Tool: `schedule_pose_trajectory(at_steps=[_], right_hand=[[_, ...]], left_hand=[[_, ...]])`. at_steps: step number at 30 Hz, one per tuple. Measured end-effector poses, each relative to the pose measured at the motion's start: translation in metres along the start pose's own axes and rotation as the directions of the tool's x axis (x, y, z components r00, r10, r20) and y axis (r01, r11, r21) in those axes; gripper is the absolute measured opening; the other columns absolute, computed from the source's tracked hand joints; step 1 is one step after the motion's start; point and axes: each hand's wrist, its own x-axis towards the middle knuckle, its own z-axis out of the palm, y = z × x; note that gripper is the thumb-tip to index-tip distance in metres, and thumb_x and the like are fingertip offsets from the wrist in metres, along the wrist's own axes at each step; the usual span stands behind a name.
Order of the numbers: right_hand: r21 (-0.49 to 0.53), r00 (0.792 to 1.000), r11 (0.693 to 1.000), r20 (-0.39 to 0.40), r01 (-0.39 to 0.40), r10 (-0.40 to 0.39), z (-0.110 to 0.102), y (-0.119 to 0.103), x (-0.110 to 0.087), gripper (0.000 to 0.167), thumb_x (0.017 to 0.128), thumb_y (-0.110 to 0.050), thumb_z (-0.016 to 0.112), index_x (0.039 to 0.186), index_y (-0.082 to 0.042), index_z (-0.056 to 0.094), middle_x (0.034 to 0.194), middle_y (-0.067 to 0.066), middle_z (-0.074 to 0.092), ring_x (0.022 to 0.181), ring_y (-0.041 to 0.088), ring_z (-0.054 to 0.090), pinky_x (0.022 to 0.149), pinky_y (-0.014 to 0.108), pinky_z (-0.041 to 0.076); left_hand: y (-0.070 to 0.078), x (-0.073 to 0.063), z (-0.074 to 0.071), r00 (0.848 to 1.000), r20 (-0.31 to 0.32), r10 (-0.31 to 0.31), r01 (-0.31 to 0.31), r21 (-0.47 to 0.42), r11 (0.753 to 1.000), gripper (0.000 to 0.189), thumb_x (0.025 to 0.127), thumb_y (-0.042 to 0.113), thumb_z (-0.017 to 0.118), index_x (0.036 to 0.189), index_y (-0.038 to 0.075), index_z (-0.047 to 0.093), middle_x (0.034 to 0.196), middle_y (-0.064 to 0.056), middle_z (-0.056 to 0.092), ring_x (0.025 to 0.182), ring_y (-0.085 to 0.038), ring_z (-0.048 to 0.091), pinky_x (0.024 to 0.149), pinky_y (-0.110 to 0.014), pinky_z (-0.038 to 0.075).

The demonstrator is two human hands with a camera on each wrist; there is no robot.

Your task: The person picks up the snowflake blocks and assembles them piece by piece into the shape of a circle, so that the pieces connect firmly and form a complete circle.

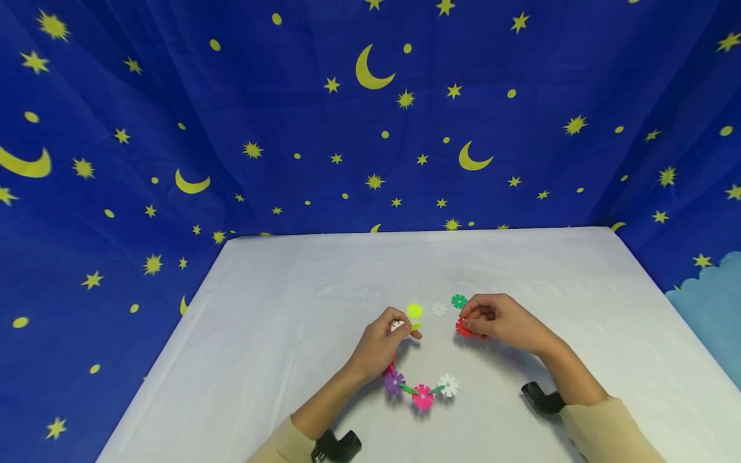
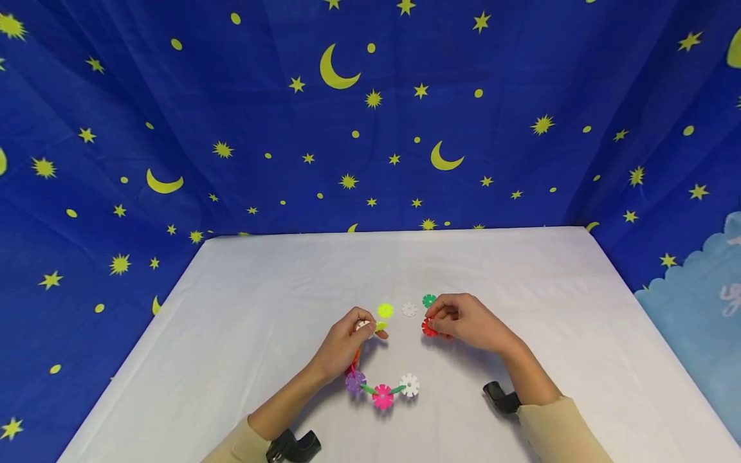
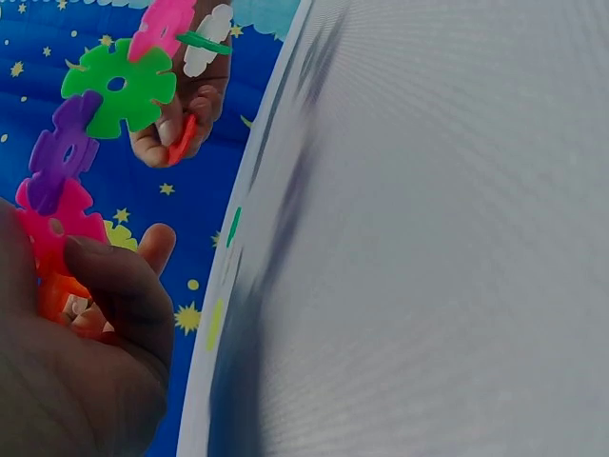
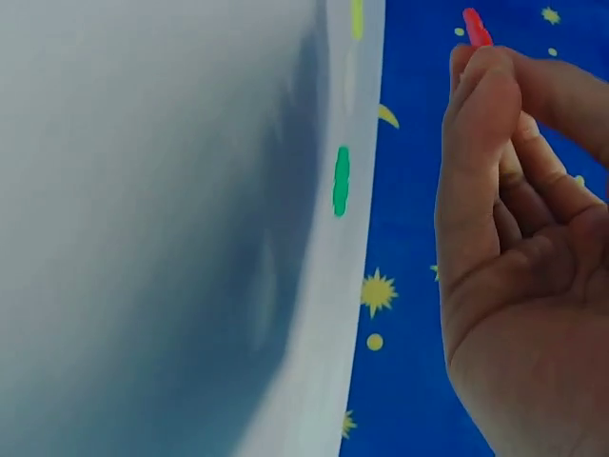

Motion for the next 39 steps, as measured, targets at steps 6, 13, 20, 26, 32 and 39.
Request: schedule_pose_trajectory(at_steps=[6, 13, 20, 26, 32, 39], right_hand=[[0.023, 1.0, 1.0, -0.024, 0.013, -0.013, 0.009, -0.007, 0.009, 0.014, 0.093, -0.02, 0.066, 0.102, -0.01, 0.068, 0.081, 0.007, 0.067, 0.063, 0.024, 0.06, 0.057, 0.041, 0.052], [0.067, 0.999, 0.997, 0.005, 0.042, -0.043, 0.023, -0.017, 0.017, 0.025, 0.094, -0.018, 0.064, 0.112, -0.001, 0.067, 0.083, 0.01, 0.067, 0.068, 0.025, 0.06, 0.061, 0.041, 0.052], [0.168, 0.999, 0.985, -0.003, 0.04, -0.04, 0.032, -0.02, 0.018, 0.017, 0.09, -0.004, 0.065, 0.107, 0.0, 0.063, 0.087, 0.014, 0.066, 0.073, 0.036, 0.061, 0.063, 0.044, 0.053], [0.2, 0.999, 0.979, 0.008, 0.038, -0.041, 0.037, -0.031, 0.014, 0.015, 0.091, 0.001, 0.061, 0.106, 0.003, 0.063, 0.088, 0.017, 0.066, 0.074, 0.048, 0.058, 0.062, 0.047, 0.052], [0.194, 0.998, 0.979, 0.01, 0.064, -0.067, 0.04, -0.051, 0.008, 0.015, 0.093, -0.002, 0.061, 0.106, 0.005, 0.064, 0.086, 0.022, 0.066, 0.071, 0.046, 0.058, 0.059, 0.042, 0.051], [0.206, 0.998, 0.976, -0.003, 0.067, -0.068, 0.047, -0.031, 0.016, 0.016, 0.094, -0.005, 0.061, 0.108, 0.002, 0.065, 0.088, 0.017, 0.068, 0.072, 0.047, 0.059, 0.06, 0.043, 0.052]], left_hand=[[0.0, 0.0, 0.0, 1.0, 0.002, -0.002, 0.002, 0.015, 1.0, 0.013, 0.1, 0.033, 0.047, 0.103, 0.023, 0.054, 0.095, 0.005, 0.072, 0.038, -0.009, 0.027, 0.039, -0.025, 0.031], [0.0, 0.0, 0.001, 1.0, -0.005, -0.002, 0.002, -0.004, 1.0, 0.013, 0.1, 0.032, 0.048, 0.103, 0.022, 0.054, 0.094, 0.003, 0.072, 0.036, -0.009, 0.03, 0.035, -0.024, 0.029], [0.0, 0.001, 0.004, 1.0, 0.016, -0.003, 0.003, -0.012, 1.0, 0.014, 0.1, 0.035, 0.047, 0.103, 0.023, 0.054, 0.095, 0.004, 0.072, 0.037, -0.009, 0.03, 0.035, -0.025, 0.029], [0.001, 0.0, 0.003, 1.0, 0.02, 0.011, -0.011, -0.005, 1.0, 0.012, 0.101, 0.031, 0.047, 0.103, 0.022, 0.055, 0.095, 0.003, 0.072, 0.035, -0.009, 0.033, 0.035, -0.025, 0.032], [0.0, 0.0, 0.003, 1.0, 0.023, 0.011, -0.012, 0.048, 0.999, 0.014, 0.1, 0.033, 0.047, 0.104, 0.023, 0.057, 0.086, 0.001, 0.071, 0.039, -0.008, 0.036, 0.042, -0.027, 0.038], [0.002, -0.002, 0.005, 1.0, 0.015, 0.009, -0.01, 0.08, 0.997, 0.017, 0.102, 0.034, 0.044, 0.101, 0.021, 0.057, 0.086, 0.006, 0.07, 0.049, -0.011, 0.04, 0.056, -0.029, 0.041]])
